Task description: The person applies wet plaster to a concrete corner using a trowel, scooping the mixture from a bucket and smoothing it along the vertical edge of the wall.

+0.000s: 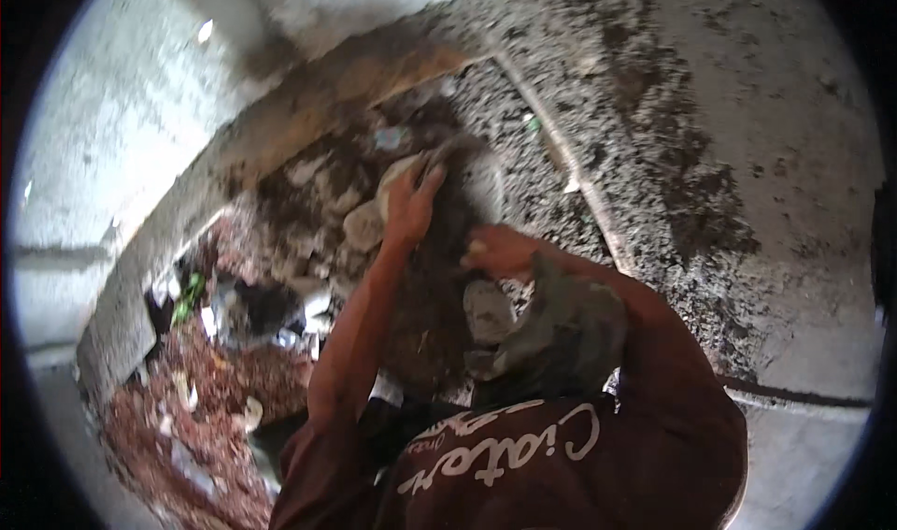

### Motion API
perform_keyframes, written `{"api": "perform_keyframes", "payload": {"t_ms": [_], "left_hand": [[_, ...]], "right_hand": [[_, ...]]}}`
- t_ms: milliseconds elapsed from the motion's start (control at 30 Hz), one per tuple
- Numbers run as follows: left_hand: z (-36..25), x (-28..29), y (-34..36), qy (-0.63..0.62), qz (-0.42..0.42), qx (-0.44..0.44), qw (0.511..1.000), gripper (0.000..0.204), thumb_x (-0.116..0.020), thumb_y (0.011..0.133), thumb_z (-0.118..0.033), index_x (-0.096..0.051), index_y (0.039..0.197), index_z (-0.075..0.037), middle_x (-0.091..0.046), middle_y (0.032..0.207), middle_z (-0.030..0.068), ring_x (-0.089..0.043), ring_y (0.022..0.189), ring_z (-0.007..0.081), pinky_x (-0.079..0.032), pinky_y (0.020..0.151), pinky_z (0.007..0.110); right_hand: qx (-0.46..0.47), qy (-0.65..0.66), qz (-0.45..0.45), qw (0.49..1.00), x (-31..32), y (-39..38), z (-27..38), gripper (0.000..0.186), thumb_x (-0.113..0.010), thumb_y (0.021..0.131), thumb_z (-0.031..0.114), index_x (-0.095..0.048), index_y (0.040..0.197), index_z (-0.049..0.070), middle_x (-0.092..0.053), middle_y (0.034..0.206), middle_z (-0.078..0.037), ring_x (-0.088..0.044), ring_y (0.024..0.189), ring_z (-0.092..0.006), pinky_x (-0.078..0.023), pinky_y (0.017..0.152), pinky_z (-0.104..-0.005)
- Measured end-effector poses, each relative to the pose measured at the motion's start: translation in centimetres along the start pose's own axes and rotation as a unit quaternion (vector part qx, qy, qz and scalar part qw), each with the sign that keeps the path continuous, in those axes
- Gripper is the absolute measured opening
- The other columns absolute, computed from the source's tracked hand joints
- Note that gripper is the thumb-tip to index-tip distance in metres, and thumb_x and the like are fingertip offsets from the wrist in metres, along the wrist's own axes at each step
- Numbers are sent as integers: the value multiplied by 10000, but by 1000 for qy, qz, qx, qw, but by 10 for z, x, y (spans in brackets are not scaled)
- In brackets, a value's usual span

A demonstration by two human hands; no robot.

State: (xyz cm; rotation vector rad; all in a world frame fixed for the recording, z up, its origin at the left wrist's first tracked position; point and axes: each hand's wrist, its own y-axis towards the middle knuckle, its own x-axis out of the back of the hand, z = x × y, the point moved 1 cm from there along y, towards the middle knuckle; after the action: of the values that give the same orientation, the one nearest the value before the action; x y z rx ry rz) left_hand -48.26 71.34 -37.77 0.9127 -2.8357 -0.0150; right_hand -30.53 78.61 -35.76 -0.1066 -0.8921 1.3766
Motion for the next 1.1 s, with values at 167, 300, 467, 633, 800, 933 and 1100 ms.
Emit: {"api": "perform_keyframes", "payload": {"t_ms": [167,300,467,633,800,933,1100], "left_hand": [[0,16,-1,-81,-4,69,994,440,-538,880,-292,-547,1163,44,-607,1070,167,-552,1023,274,-393,915,375],[7,36,-1,-177,-69,96,977,471,-524,897,-305,-503,1228,30,-574,1140,154,-533,1051,254,-388,930,357],[-20,33,1,-94,-110,184,972,503,-523,881,-302,-475,1264,21,-517,1235,166,-480,1135,251,-347,971,362],[47,65,1,-219,-142,126,957,512,-508,881,-330,-479,1268,3,-520,1242,140,-486,1129,258,-349,966,367],[20,48,-9,-148,-90,178,969,552,-478,906,-278,-328,1357,3,-401,1339,166,-410,1207,284,-313,1016,387],[21,44,-12,-95,-104,140,980,545,-490,905,-303,-357,1334,5,-429,1295,160,-431,1170,270,-327,995,372],[18,48,-7,-83,-110,128,982,541,-506,903,-334,-392,1306,9,-464,1240,154,-457,1125,252,-346,969,354]], "right_hand": [[-57,216,-3,975,-15,-14,-68,337,-624,836,299,-556,987,6,-519,708,-52,-495,609,-146,-445,547,-351],[80,133,-150,977,-48,11,-124,306,-622,852,267,-546,1007,14,-501,685,-36,-470,584,-109,-428,512,-316],[-76,125,-82,986,21,-32,-17,405,-631,829,388,-540,971,19,-549,782,-82,-526,655,-160,-446,593,-324],[72,-99,-126,984,56,-14,0,402,-674,775,326,-530,953,-5,-587,757,-177,-594,616,-261,-474,603,-386],[142,-166,-135,966,103,-35,82,326,-650,771,283,-528,925,23,-601,713,-167,-611,617,-295,-475,568,-382],[354,-119,-17,927,95,-11,147,332,-624,806,303,-544,985,35,-611,705,-151,-608,594,-263,-472,548,-363],[385,89,245,886,95,19,162,384,-587,851,339,-546,1070,26,-622,789,-124,-603,609,-198,-466,538,-351]]}}
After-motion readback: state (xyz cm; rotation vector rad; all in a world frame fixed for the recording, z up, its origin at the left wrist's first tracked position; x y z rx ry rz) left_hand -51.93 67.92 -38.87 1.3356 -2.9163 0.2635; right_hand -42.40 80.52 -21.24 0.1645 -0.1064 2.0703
